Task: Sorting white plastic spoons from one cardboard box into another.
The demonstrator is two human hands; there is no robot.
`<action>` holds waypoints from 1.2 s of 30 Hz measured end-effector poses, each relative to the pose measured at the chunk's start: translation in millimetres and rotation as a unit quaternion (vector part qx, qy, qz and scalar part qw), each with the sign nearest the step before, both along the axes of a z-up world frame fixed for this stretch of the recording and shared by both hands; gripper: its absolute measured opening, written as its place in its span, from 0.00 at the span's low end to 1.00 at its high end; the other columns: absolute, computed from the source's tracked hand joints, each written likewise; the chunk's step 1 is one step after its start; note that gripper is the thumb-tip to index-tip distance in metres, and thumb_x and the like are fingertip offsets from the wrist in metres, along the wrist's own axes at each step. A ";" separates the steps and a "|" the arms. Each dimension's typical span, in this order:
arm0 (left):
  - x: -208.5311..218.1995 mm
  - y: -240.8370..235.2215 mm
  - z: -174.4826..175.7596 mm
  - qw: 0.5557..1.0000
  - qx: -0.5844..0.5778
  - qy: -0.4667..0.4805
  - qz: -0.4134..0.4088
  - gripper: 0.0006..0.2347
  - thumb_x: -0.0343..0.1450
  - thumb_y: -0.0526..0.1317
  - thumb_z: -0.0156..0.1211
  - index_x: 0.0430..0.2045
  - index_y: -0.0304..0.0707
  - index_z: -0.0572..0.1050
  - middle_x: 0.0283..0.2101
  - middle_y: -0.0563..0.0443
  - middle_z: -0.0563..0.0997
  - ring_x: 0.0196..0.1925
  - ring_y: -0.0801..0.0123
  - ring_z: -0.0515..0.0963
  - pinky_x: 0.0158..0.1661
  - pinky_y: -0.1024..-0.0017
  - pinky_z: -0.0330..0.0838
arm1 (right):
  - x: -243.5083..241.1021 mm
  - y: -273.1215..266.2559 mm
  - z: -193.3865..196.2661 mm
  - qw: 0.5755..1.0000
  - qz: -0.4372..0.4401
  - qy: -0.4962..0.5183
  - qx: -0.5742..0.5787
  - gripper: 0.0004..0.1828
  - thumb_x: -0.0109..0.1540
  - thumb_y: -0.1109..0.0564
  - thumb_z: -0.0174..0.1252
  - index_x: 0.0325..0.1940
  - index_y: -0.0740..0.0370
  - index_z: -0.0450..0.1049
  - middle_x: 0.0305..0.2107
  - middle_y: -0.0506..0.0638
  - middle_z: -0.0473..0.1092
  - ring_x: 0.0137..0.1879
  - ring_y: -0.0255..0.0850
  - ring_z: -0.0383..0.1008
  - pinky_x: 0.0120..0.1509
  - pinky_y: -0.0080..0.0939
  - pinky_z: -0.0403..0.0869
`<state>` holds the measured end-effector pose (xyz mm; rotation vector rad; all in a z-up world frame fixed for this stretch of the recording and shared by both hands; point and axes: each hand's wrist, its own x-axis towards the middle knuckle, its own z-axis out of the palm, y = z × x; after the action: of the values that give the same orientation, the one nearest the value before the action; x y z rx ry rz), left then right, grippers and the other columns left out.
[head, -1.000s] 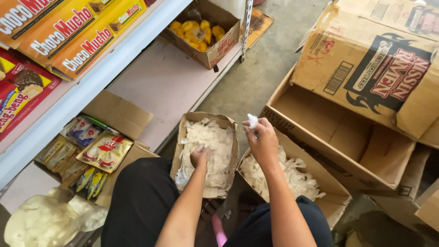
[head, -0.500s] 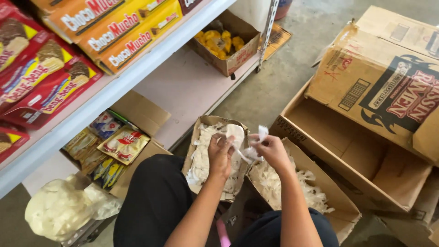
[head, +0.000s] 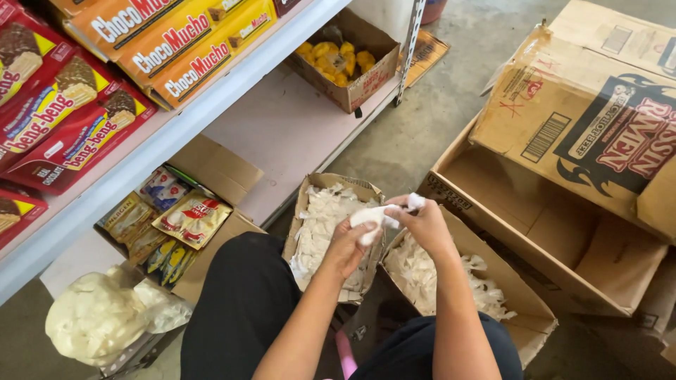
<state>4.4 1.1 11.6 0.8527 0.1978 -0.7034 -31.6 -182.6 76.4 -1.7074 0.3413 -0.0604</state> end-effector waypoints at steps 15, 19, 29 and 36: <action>-8.8 -8.4 -5.2 0.997 -0.051 -0.011 0.048 0.09 0.71 0.31 0.62 0.44 0.42 0.76 0.42 0.53 0.81 0.40 0.74 0.80 0.34 0.75 0.77 | -0.2 -5.1 -15.9 0.995 -0.001 0.017 0.095 0.14 0.62 0.56 0.67 0.48 0.69 0.82 0.33 0.51 0.79 0.35 0.34 0.74 0.38 0.34 0.72; -7.9 0.3 -16.7 0.985 -0.111 0.073 0.109 0.09 0.76 0.42 0.60 0.46 0.40 0.77 0.39 0.49 0.81 0.34 0.72 0.78 0.28 0.76 0.74 | 3.2 -5.3 -8.7 0.986 -0.044 0.034 0.157 0.15 0.66 0.54 0.65 0.48 0.70 0.80 0.32 0.52 0.77 0.34 0.35 0.72 0.39 0.34 0.73; -12.0 0.4 25.9 0.992 -0.101 -0.063 0.039 0.08 0.75 0.33 0.59 0.48 0.39 0.75 0.48 0.52 0.81 0.48 0.73 0.81 0.48 0.73 0.78 | 4.2 12.7 9.1 0.983 0.059 0.126 0.116 0.15 0.65 0.51 0.63 0.47 0.65 0.79 0.26 0.45 0.74 0.30 0.32 0.69 0.34 0.34 0.70; -10.3 -5.0 2.8 0.995 0.024 -0.046 0.081 0.08 0.75 0.37 0.58 0.46 0.35 0.76 0.45 0.51 0.82 0.47 0.72 0.82 0.48 0.75 0.78 | 4.2 3.8 -0.5 0.997 -0.018 0.052 0.051 0.09 0.60 0.54 0.69 0.36 0.63 0.83 0.21 0.45 0.72 0.27 0.31 0.68 0.30 0.32 0.66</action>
<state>-6.0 -3.9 14.5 0.9026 0.2003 -0.5091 -27.3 -178.9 75.9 -1.6063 0.4451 0.0188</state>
